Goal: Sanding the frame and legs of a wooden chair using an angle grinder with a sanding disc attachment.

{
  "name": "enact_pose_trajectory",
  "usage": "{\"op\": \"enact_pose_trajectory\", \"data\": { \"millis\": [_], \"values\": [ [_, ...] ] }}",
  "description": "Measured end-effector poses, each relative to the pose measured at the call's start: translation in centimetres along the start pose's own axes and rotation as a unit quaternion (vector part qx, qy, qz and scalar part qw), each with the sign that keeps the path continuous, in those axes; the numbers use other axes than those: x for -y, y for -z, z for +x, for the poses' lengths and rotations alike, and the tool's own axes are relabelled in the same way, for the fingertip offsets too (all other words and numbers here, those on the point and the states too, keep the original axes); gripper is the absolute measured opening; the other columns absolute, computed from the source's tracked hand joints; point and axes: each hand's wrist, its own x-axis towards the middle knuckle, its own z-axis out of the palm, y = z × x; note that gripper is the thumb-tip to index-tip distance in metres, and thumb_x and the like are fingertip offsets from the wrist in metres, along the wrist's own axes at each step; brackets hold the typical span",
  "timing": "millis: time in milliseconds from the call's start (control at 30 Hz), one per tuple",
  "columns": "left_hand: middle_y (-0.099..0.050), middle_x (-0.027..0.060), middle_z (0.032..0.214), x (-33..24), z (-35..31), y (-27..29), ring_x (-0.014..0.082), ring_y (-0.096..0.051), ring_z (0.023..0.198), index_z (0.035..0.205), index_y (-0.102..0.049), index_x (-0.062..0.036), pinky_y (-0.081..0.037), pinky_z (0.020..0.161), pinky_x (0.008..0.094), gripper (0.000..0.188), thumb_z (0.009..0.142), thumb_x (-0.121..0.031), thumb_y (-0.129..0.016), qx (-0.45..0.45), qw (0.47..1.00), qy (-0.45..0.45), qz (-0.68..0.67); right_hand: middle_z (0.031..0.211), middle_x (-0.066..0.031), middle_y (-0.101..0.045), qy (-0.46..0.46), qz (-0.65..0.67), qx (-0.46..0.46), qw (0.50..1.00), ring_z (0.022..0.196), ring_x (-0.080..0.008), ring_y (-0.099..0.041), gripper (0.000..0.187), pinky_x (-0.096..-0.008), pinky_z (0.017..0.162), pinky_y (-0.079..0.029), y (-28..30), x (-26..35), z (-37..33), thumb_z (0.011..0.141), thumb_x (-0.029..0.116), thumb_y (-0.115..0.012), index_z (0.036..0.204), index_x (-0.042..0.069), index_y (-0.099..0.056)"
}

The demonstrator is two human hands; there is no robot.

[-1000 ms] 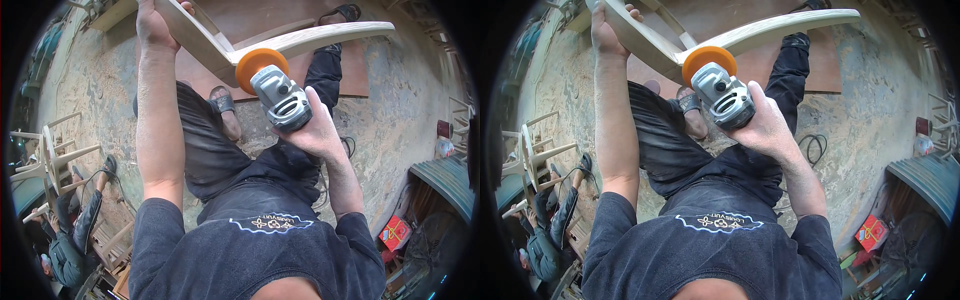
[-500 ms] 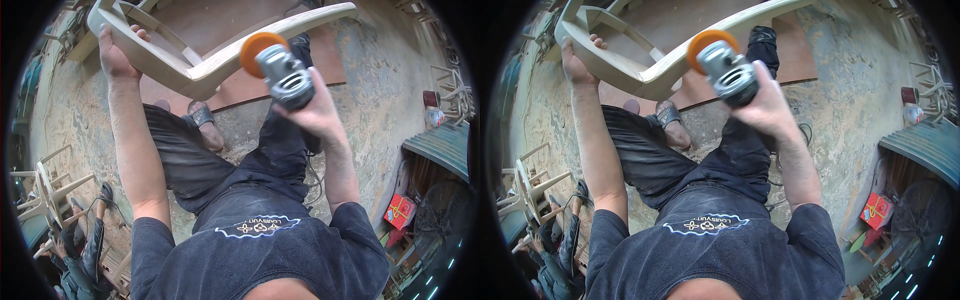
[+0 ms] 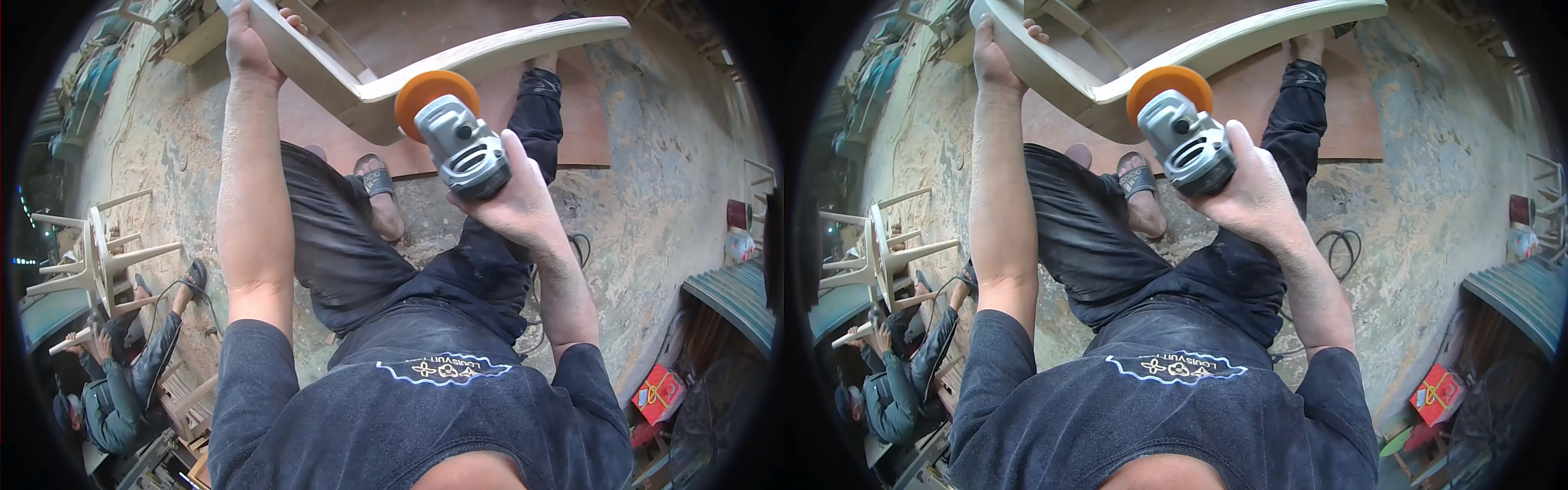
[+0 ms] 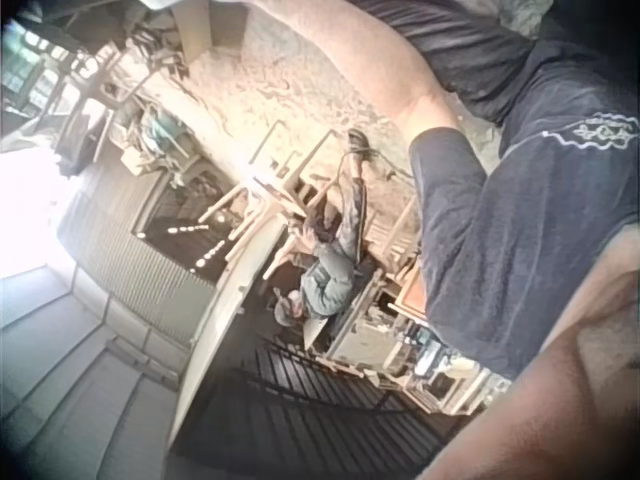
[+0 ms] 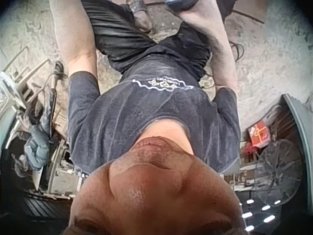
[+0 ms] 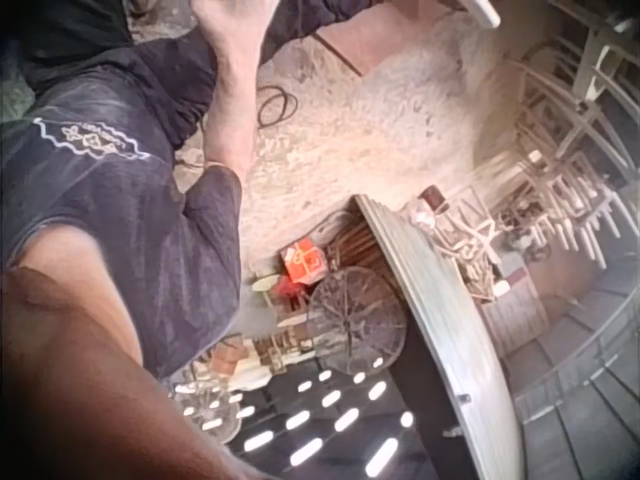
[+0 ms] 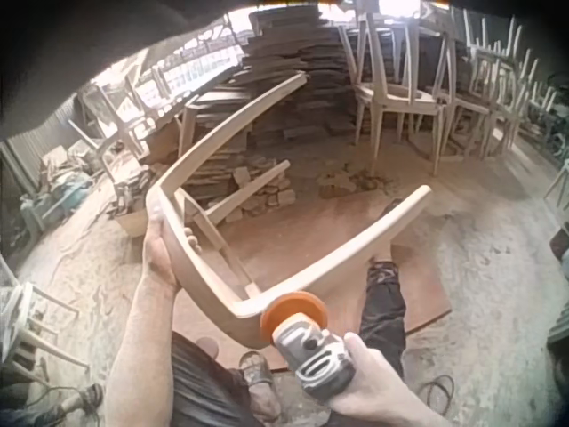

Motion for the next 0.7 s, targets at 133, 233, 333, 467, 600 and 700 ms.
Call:
{"op": "enact_pose_trajectory", "data": {
  "millis": [133, 233, 333, 467, 600, 700],
  "values": [
    [-0.056, 0.0181, 0.099, -0.2, -0.2, -0.1, 0.0296, -0.060, 0.083, 0.138, -0.032, -0.0002, -0.053, 0.082, 0.0480, 0.055, 0.105, -0.044, -0.039, -0.002, 1.000, -0.003, 0.002, 0.102, -0.0146, -0.071, 0.004, 0.004, 0.023, 1.000, 0.100, -0.0246, -0.073, 0.061, -0.0357, 0.083, -0.058, -0.9, 0.8, 0.6, 0.073, 0.019, -0.091, 0.112, 0.003, -0.046],
    [-0.056, 0.0183, 0.099, 0.1, -0.4, -0.5, 0.0294, -0.060, 0.082, 0.138, -0.032, 0.0009, -0.054, 0.082, 0.0480, 0.056, 0.105, -0.044, -0.038, 0.003, 1.000, -0.004, 0.006, 0.102, -0.0153, -0.071, 0.011, 0.010, 0.025, 1.000, 0.100, -0.0252, -0.073, 0.061, -0.0360, 0.083, -0.058, -1.0, 0.5, 1.0, 0.074, 0.019, -0.091, 0.111, 0.003, -0.046],
    [-0.056, 0.0182, 0.099, -0.6, -0.5, -0.2, 0.0294, -0.060, 0.081, 0.137, -0.032, 0.0021, -0.054, 0.080, 0.0474, 0.057, 0.105, -0.045, -0.038, -0.050, 0.998, -0.011, 0.037, 0.105, -0.0137, -0.069, 0.009, 0.012, 0.033, 0.999, 0.104, -0.0222, -0.071, 0.060, -0.0351, 0.084, -0.058, -0.6, 0.3, 1.3, 0.074, 0.016, -0.091, 0.112, 0.003, -0.046],
    [-0.058, 0.0130, 0.087, 0.5, -0.1, -4.1, 0.0269, -0.061, 0.072, 0.123, -0.046, -0.0020, -0.055, 0.068, 0.0425, 0.055, 0.103, -0.054, -0.042, -0.061, 0.998, 0.016, -0.024, 0.113, -0.0092, -0.064, 0.000, 0.072, -0.065, 0.995, 0.106, -0.0194, -0.066, 0.063, -0.0338, 0.093, -0.057, 2.2, -3.2, 1.5, 0.075, 0.009, -0.090, 0.121, 0.005, -0.047],
    [-0.059, 0.0071, 0.076, -0.9, 0.0, -3.2, 0.0244, -0.063, 0.062, 0.111, -0.058, -0.0085, -0.056, 0.057, 0.0405, 0.057, 0.102, -0.063, -0.043, -0.090, 0.995, 0.003, -0.035, 0.111, -0.0111, -0.065, -0.009, 0.043, -0.131, 0.990, 0.106, -0.0201, -0.068, 0.058, -0.0321, 0.088, -0.060, 2.6, -0.9, 1.6, 0.079, 0.012, -0.088, 0.118, 0.006, -0.046],
    [-0.059, 0.0068, 0.076, -1.0, 0.5, -2.8, 0.0242, -0.063, 0.062, 0.111, -0.058, -0.0084, -0.057, 0.057, 0.0403, 0.056, 0.102, -0.061, -0.041, -0.094, 0.995, 0.007, -0.032, 0.110, -0.0099, -0.064, 0.045, 0.063, -0.055, 0.995, 0.105, -0.0187, -0.067, 0.062, -0.0316, 0.086, -0.060, 0.5, -1.4, 2.2, 0.076, 0.017, -0.090, 0.117, 0.005, -0.045]
  ]
}}
